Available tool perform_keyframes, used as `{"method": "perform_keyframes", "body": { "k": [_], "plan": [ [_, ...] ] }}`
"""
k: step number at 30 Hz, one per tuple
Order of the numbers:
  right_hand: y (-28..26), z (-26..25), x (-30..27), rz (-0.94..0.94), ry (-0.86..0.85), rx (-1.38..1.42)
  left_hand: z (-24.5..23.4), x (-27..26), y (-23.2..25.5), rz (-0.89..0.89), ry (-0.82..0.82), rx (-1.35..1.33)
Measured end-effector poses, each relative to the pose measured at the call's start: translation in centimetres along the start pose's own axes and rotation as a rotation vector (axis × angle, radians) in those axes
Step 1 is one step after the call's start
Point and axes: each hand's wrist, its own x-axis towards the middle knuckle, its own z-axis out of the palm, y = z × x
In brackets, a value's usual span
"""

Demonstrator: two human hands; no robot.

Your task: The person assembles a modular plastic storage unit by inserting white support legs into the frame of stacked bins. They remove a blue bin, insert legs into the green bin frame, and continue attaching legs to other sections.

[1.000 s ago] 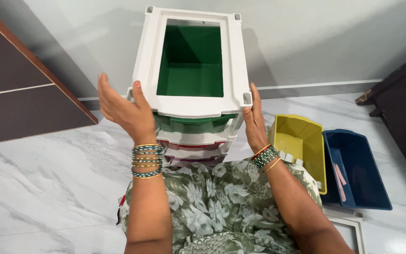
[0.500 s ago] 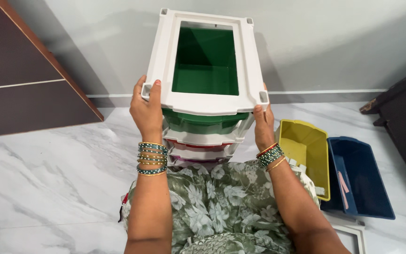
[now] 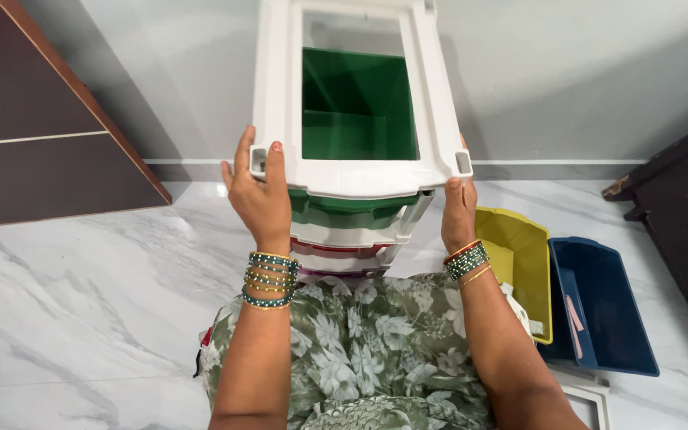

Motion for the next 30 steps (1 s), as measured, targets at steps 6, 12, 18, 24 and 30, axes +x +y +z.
{"method": "perform_keyframes", "body": {
  "k": [6, 12, 18, 24, 30],
  "plan": [
    [-0.2, 0.4, 0.5, -0.005, -0.035, 0.012, -1.4, -0.2, 1.9, 0.056, 0.025, -0.108],
    [-0.4, 0.6, 0.2, 0.019, -0.036, 0.077, -1.7, -0.3, 2.1, -0.036, 0.009, -0.175],
    [0.7, 0.4, 0.0, 0.018, -0.015, 0.142, -1.5, -0.6, 2.1, 0.051, 0.018, -0.204],
    [2.8, -0.6, 0.2, 0.008, 0.029, 0.529, -1.2, -1.6, 3.2, 0.034, -0.002, -0.303],
    [1.2, -2.5, -0.3, 0.034, 0.110, 0.696, 0.2, -3.6, 4.2, 0.116, -0.086, -0.381]
  ]
}}
